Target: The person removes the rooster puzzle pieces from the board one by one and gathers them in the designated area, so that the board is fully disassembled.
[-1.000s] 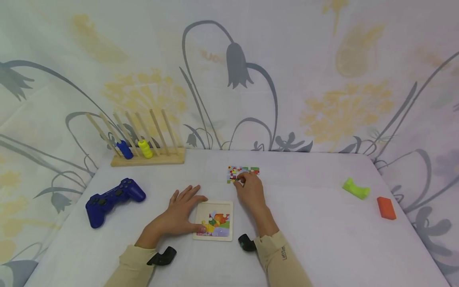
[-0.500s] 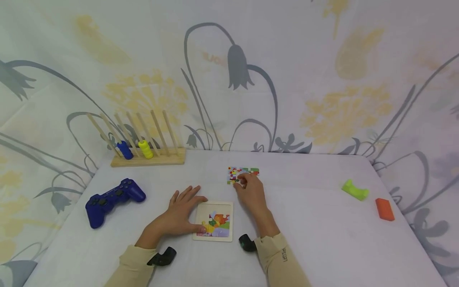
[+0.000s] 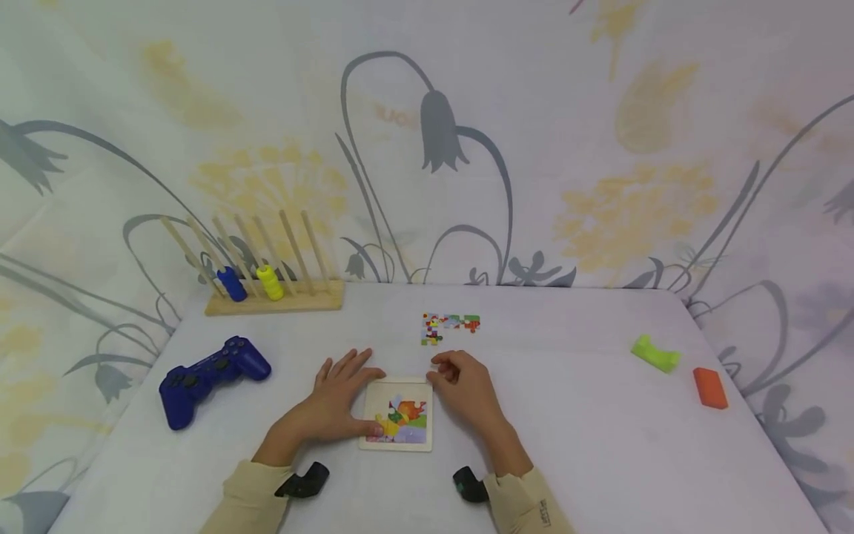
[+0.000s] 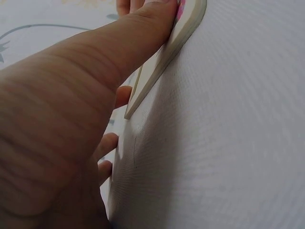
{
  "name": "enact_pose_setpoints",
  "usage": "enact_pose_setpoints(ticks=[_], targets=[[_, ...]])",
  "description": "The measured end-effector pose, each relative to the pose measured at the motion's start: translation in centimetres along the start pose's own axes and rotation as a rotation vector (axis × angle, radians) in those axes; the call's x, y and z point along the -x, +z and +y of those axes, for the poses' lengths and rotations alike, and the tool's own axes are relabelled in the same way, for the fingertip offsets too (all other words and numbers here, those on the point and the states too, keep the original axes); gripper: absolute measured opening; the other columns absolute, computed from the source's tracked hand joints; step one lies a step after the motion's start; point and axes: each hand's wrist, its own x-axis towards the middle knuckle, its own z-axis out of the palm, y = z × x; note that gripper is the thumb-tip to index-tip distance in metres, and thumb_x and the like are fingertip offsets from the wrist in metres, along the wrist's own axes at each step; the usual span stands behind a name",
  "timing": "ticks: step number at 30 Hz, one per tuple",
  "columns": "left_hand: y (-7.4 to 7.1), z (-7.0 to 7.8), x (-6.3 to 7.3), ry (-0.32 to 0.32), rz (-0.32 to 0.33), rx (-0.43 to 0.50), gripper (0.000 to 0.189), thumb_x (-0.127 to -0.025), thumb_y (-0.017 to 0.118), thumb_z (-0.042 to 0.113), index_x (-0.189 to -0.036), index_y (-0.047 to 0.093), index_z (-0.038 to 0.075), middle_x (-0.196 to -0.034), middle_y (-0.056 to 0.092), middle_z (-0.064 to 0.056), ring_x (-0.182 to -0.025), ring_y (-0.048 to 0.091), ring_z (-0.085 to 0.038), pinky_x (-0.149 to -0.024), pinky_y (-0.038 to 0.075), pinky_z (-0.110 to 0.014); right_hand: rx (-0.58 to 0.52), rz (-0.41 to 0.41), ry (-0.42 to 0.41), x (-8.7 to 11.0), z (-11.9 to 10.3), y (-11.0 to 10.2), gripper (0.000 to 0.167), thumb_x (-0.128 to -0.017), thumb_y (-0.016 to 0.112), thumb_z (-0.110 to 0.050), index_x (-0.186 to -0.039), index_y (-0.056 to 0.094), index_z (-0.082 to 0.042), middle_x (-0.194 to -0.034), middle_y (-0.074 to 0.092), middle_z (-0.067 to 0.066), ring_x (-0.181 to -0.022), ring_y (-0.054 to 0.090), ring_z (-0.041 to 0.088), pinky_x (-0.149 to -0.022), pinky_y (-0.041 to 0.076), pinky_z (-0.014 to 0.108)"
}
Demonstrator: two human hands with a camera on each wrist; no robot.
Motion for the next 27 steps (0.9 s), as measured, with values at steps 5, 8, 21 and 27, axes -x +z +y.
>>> enact_pose_setpoints(ticks=[5, 8, 21, 27], targets=[[-0.2, 0.0, 0.0, 0.006, 0.006, -0.001, 0.08, -0.076, 0.085, 0.055, -0.143, 0.054, 0.024, -0.17, 0.023, -0.012, -0.159, 0.011, -0.039, -0.122, 0.001, -0.07, 0.032, -0.117, -0.094, 1.8, -0.4, -0.1, 0.023, -0.089, 0.081, -0.025, -0.109, 0.075, -0.018, -0.089, 0.062, -0.01, -0.078, 0.052, 0.007, -0.071, 0.046, 0.02], [-0.2, -0.1, 0.0, 0.006, 0.01, -0.005, 0.08, -0.076, 0.085, 0.055, -0.143, 0.054, 0.024, -0.17, 0.024, -0.011, -0.159, 0.011, -0.039, -0.122, 0.001, -0.07, 0.079, -0.209, -0.16, 2.6, -0.7, -0.3, 0.029, -0.085, 0.083, -0.031, -0.111, 0.074, -0.021, -0.094, 0.061, -0.013, -0.085, 0.054, 0.005, -0.077, 0.049, 0.022], [-0.2, 0.2, 0.1, 0.025, 0.002, -0.003, 0.08, -0.076, 0.085, 0.054, -0.143, 0.054, 0.023, -0.169, 0.024, -0.013, -0.159, 0.012, -0.04, -0.122, 0.003, -0.071, 0.241, -0.266, -0.27, 3.4, -1.6, -0.2, 0.038, -0.081, 0.087, -0.034, -0.113, 0.075, -0.016, -0.1, 0.06, -0.012, -0.087, 0.052, 0.005, -0.079, 0.049, 0.025], [-0.4, 0.3, 0.2, 0.024, 0.006, 0.002, 0.08, -0.076, 0.086, 0.052, -0.143, 0.054, 0.021, -0.169, 0.024, -0.014, -0.158, 0.012, -0.04, -0.122, 0.003, -0.071, 0.292, -0.242, -0.267, 3.2, -2.4, 0.4, 0.043, -0.08, 0.087, -0.037, -0.114, 0.074, -0.014, -0.101, 0.062, -0.009, -0.089, 0.055, 0.007, -0.082, 0.052, 0.029]])
